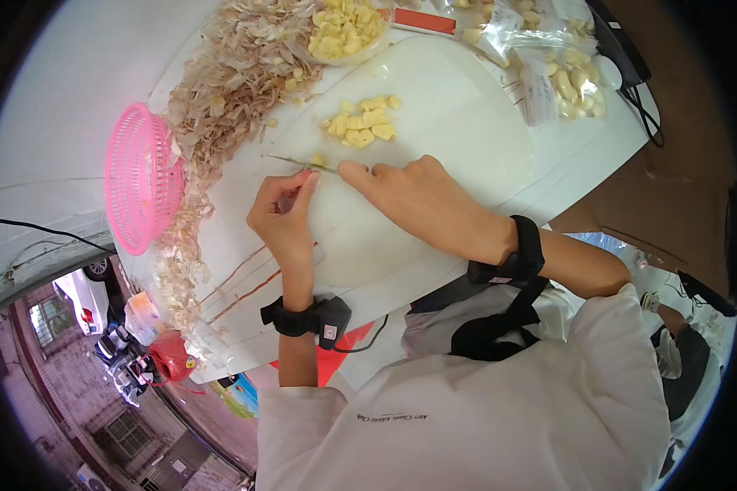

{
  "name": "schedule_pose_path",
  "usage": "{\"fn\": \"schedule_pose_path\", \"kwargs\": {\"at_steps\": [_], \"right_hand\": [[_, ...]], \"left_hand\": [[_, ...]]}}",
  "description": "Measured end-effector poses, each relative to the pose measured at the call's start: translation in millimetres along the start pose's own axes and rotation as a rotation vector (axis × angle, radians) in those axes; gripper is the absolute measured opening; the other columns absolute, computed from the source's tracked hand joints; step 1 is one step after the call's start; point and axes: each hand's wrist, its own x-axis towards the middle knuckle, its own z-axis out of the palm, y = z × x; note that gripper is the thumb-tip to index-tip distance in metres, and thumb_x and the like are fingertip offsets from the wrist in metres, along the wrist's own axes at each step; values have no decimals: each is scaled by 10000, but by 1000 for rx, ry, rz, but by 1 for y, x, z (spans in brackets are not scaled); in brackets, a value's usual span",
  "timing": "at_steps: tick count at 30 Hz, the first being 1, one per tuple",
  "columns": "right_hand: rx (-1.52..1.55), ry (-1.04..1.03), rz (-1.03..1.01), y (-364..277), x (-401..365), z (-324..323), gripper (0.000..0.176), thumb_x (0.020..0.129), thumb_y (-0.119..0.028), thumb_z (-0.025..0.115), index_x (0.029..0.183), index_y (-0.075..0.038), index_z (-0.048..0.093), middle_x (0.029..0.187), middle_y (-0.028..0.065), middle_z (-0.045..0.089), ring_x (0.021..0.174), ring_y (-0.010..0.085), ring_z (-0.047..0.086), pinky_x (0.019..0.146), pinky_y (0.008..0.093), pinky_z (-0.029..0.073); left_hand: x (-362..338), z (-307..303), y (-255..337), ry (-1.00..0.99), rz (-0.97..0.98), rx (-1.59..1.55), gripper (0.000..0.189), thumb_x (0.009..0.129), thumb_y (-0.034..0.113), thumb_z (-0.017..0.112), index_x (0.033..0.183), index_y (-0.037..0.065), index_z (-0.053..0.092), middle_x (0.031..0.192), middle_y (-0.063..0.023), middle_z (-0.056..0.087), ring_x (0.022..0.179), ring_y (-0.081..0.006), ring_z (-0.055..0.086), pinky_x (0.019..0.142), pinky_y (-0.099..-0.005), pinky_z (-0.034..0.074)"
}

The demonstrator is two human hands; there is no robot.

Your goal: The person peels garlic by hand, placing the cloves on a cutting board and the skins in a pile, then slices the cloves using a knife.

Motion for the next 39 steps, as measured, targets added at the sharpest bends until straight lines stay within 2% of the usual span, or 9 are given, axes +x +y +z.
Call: {"fn": "schedule_pose_path", "kwargs": {"at_steps": [3, 8, 10, 14, 16, 20, 25, 39], "right_hand": [[-10, 40, -18, -1, 0, 2, 318, 779, -54, 555, 1081, -50, 457, 633, 71, 547, 530, 263, 593, 459, 358, 459], [-34, 35, -24, -1, 0, 2, 295, 800, -66, 554, 1078, -52, 458, 643, 67, 562, 546, 260, 606, 468, 362, 463], [-5, 10, 15, 0, 1, 3, 232, 863, -104, 539, 1070, -46, 453, 641, 86, 587, 562, 263, 619, 472, 370, 464], [-37, 22, 14, 5, -3, 7, 270, 816, -81, 553, 1064, -27, 462, 603, 83, 603, 548, 268, 635, 474, 370, 475], [36, 9, 30, 6, -5, 6, 186, 955, -196, 494, 1009, -33, 422, 616, 127, 602, 568, 306, 618, 480, 396, 467], [29, 16, 5, 4, -4, 3, 221, 904, -127, 518, 1081, -17, 444, 618, 114, 608, 546, 294, 624, 477, 390, 472], [16, 18, -5, 3, -5, 2, 217, 926, -179, 524, 1060, -27, 445, 625, 123, 611, 563, 288, 625, 491, 387, 477], [-24, -19, -6, -1, -2, -3, 188, 939, -195, 513, 997, -41, 422, 626, 131, 605, 582, 297, 629, 491, 392, 485]], "left_hand": [[1, -2, -3, -4, -29, 40, 85, 762, -5, 755, 803, -12, 682, 785, -29, 657, 656, -64, 539, 609, -202, 441], [0, -2, -3, -4, 21, 27, 82, 776, 1, 745, 834, -19, 690, 796, -38, 665, 673, -70, 556, 627, -203, 444], [1, -4, -2, -10, 48, 42, 87, 789, 9, 737, 858, -24, 694, 813, -42, 675, 687, -69, 560, 639, -199, 440], [0, -6, -2, -43, 92, 67, 91, 789, 10, 732, 865, -28, 698, 858, -71, 690, 735, -98, 606, 688, -223, 483], [0, -7, -2, -45, 120, 92, 93, 788, 9, 731, 867, -29, 699, 874, -80, 694, 748, -106, 614, 698, -229, 491], [0, -8, 6, -52, 87, 77, 92, 784, 0, 728, 863, -36, 697, 866, -93, 699, 763, -116, 627, 703, -238, 500], [-1, -7, 10, -36, 63, 80, 80, 785, -6, 723, 850, -45, 695, 836, -93, 697, 749, -120, 628, 703, -240, 501], [-1, -6, 5, -32, 73, 21, 89, 783, -23, 722, 861, -52, 690, 823, -91, 688, 732, -111, 622, 701, -239, 506]]}}
